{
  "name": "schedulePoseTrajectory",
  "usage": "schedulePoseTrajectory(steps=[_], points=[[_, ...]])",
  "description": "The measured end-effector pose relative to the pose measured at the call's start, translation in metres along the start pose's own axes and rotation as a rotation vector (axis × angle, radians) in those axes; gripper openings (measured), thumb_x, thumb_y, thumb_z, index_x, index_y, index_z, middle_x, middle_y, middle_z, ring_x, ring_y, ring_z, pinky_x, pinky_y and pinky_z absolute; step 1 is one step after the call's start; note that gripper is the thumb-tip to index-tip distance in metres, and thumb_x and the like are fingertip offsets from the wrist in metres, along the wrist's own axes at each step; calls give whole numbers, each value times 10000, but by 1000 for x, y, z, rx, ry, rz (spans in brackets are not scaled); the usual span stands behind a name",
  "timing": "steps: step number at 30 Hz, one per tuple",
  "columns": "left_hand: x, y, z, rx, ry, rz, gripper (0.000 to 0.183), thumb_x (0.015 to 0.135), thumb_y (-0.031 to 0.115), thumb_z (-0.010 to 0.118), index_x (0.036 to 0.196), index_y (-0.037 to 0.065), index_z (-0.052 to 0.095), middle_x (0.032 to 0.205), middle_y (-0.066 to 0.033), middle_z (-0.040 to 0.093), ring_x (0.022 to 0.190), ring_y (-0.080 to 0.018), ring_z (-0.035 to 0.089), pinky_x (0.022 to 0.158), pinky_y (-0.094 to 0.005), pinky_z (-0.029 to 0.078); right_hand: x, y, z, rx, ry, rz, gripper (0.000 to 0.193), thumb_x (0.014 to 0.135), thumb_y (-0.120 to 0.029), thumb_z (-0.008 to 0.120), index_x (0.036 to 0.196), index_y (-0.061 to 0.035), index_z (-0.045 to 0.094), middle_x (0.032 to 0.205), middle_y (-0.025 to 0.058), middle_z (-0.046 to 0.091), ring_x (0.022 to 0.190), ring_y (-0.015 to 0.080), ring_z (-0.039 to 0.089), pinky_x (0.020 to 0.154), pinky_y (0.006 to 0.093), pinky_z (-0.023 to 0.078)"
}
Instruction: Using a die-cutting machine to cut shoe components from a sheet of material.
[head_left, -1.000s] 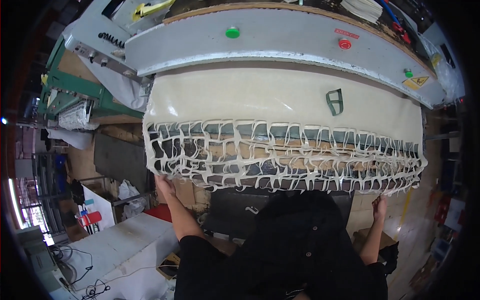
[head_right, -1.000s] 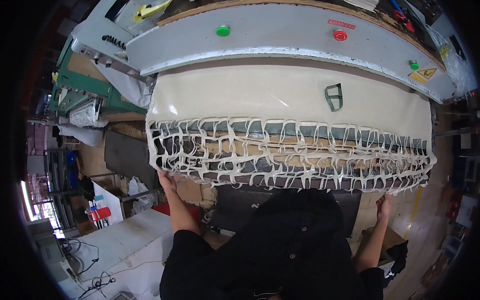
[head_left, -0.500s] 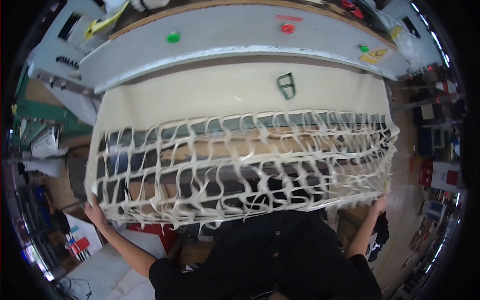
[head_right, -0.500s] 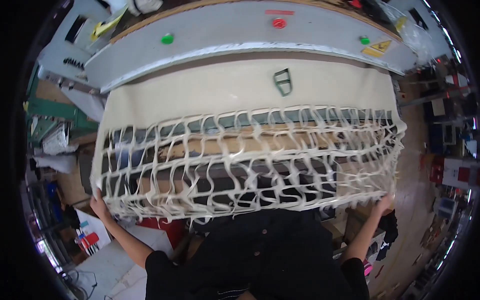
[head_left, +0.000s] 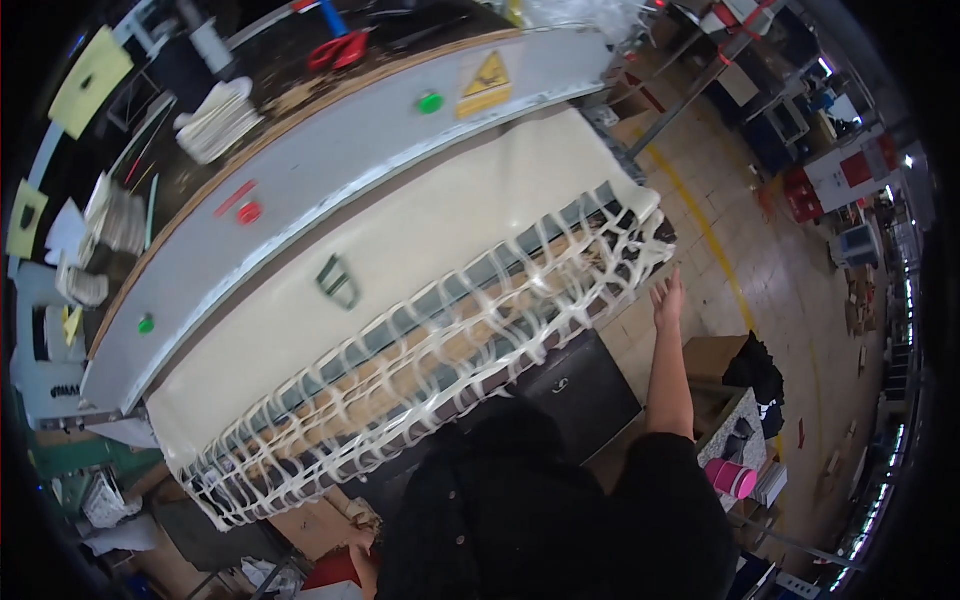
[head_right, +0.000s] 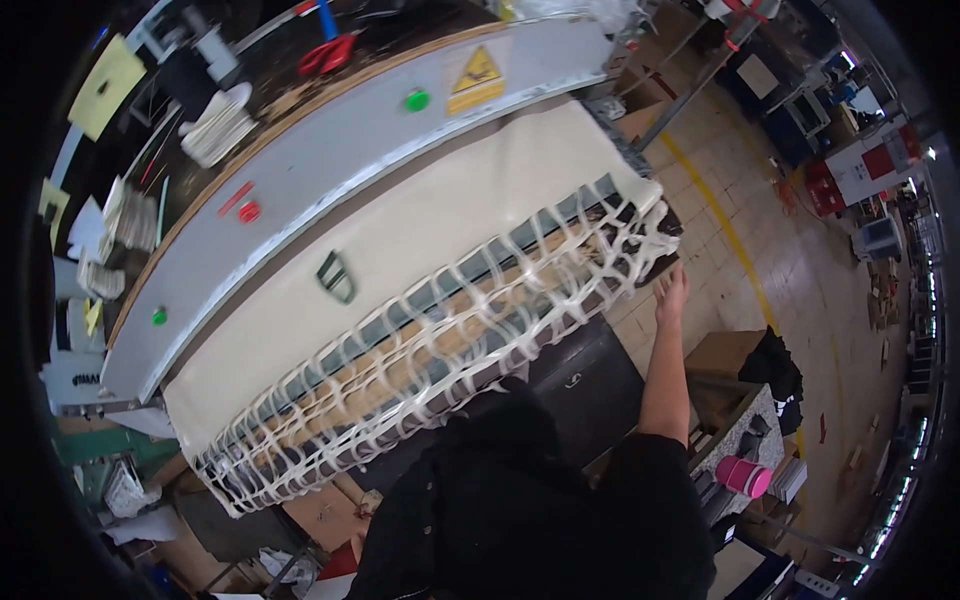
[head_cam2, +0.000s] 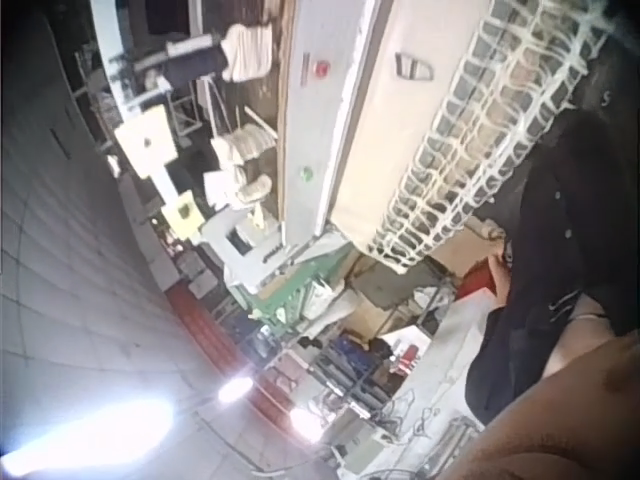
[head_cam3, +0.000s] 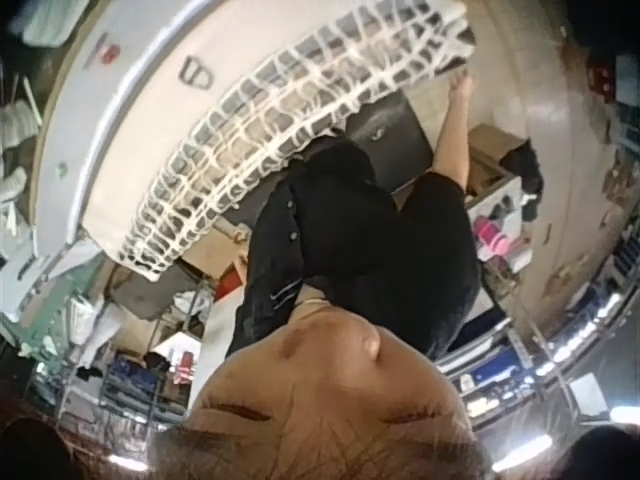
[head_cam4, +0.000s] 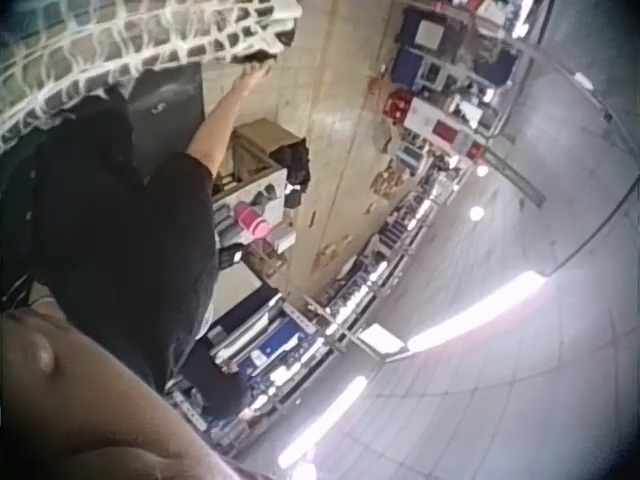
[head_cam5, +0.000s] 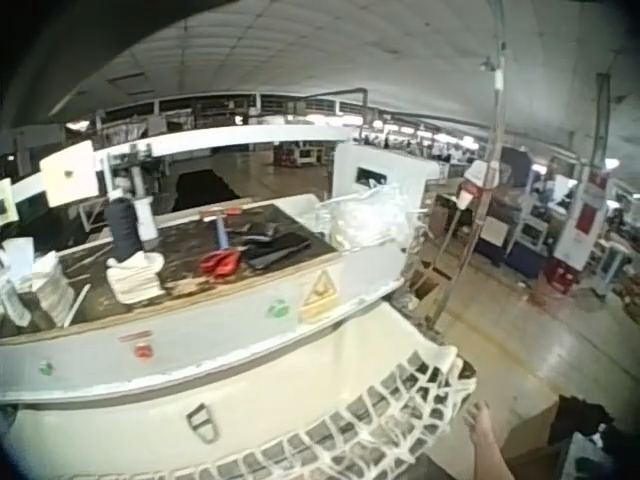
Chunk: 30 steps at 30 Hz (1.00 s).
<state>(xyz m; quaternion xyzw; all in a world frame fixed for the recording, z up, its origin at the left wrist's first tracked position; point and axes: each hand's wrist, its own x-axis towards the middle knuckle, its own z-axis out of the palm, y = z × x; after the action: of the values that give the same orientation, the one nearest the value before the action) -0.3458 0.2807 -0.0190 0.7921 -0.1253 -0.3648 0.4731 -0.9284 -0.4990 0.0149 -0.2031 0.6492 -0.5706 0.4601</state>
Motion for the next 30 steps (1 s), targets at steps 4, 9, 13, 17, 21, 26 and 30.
schedulePoseTrajectory(steps=[4, 9, 13, 17, 21, 26, 30], points=[[40, 129, 111, -258, -108, -118, 262, 1057, 270, 589, 1046, 21, 668, 996, -90, 698, 830, -222, 665, 717, -362, 559, 74, -43, 23, -522, -187, 84, 827, 1014, -617, 701, 1563, -29, 508, 1470, 180, 659, 1097, 282, 749, 796, 441, 643], [97, 146, 108, 809, 34, -154, 422, 1020, 363, 749, 1094, -49, 697, 1025, -208, 771, 931, -337, 751, 834, -448, 582, 57, -65, 57, -1182, -134, -296, 564, 1043, -486, 685, 935, 67, 710, 660, 159, 744, 650, 267, 778, 620, 389, 594], [102, 162, 136, 749, 16, -181, 344, 1016, 277, 771, 1171, -19, 690, 1002, -126, 768, 862, -241, 736, 767, -378, 572, 102, -95, -46, -754, -29, -374, 498, 1103, -413, 655, 801, -18, 648, 643, 17, 640, 541, 124, 600, 518, 335, 453], [86, 135, 148, 622, -75, -201, 335, 1004, 209, 743, 1220, -39, 678, 962, -128, 785, 906, -211, 758, 799, -367, 592, 113, -108, -157, -946, -30, -171, 508, 1089, -381, 678, 722, -33, 633, 697, 63, 680, 596, 189, 630, 575, 375, 505], [79, 144, 104, 680, -293, -363, 250, 931, 91, 705, 1150, -25, 742, 922, -119, 782, 817, -208, 732, 764, -360, 603, 119, -36, -167, -1419, 100, -355, 350, 1041, -310, 725, 1172, 13, 699, 1005, 188, 769, 915, 389, 727, 842, 500, 574], [128, 351, 180, 992, -216, -236, 420, 967, 450, 766, 994, 32, 796, 883, -206, 781, 880, -388, 775, 763, -497, 590, 79, -80, -30, -1167, 50, -819, 649, 1013, -337, 756, 1521, -3, 528, 1409, 284, 665, 1303, 453, 646, 1068, 512, 519], [230, 434, 254, 802, 212, 447, 483, 937, 422, 798, 1157, -4, 739, 1061, -245, 768, 968, -426, 745, 854, -504, 591, 78, -61, 57, -1537, -320, -676, 774, 1028, -549, 666, 1598, -56, 491, 1588, 279, 529, 1418, 495, 548, 1174, 565, 454]])
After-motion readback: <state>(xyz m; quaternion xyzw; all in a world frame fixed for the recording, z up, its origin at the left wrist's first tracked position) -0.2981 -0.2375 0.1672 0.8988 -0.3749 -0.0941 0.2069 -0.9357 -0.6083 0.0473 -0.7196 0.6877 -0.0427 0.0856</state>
